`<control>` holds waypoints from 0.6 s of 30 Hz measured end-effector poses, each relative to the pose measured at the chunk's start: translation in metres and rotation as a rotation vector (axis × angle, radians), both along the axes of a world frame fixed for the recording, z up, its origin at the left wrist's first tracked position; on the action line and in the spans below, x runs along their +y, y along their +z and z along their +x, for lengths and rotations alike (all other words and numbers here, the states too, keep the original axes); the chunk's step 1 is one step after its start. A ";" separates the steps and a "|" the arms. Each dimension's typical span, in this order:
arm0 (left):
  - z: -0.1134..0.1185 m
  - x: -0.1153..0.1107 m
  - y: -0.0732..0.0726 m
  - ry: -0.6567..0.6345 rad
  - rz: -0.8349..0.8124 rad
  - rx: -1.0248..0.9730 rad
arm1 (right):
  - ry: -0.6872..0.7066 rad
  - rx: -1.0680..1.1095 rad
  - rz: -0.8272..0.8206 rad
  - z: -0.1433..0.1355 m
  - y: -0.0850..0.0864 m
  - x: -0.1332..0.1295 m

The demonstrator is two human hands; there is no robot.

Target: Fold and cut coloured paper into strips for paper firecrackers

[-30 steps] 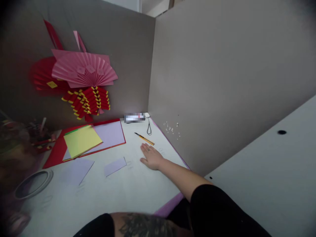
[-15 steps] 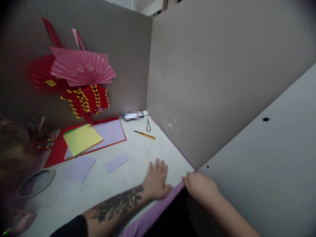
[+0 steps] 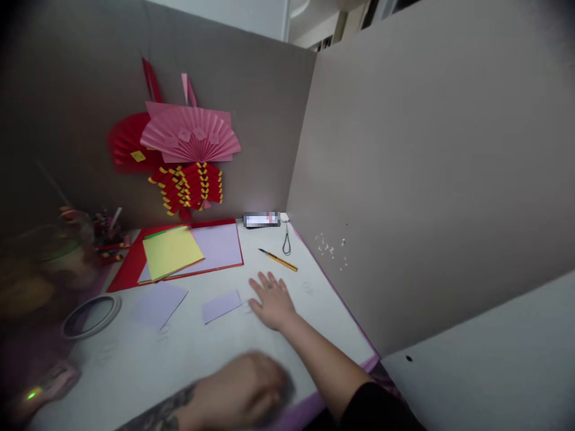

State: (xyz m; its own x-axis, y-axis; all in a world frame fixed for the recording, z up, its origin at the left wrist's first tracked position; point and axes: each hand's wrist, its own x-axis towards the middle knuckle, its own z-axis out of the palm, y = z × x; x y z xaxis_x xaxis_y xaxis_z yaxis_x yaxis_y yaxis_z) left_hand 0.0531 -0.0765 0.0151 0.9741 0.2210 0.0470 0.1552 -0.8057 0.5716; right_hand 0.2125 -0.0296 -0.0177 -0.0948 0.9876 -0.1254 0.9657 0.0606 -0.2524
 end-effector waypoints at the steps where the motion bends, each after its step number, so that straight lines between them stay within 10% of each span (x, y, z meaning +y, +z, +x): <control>1: -0.012 0.009 -0.002 0.137 0.041 0.039 | -0.044 -0.023 0.005 0.012 -0.003 -0.004; 4: -0.042 0.032 -0.011 0.555 0.225 0.238 | -0.156 -0.089 0.020 0.046 -0.010 -0.013; 9: -0.054 0.054 -0.021 0.508 0.262 0.292 | -0.158 -0.071 0.098 0.046 0.012 0.009; 13: -0.056 0.067 -0.020 0.524 0.232 0.244 | 0.094 0.244 0.308 -0.021 0.033 0.041; 18: -0.072 0.081 -0.024 0.674 0.242 0.237 | 0.543 0.452 0.273 -0.074 0.009 0.045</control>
State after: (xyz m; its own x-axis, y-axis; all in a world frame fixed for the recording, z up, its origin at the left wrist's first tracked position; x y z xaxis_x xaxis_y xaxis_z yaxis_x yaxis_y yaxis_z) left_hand -0.0190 0.0043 -0.0088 0.6217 0.7829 -0.0236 0.7557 -0.5917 0.2805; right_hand 0.1387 0.0159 -0.0083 -0.5609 0.7777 0.2839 0.5884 0.6157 -0.5241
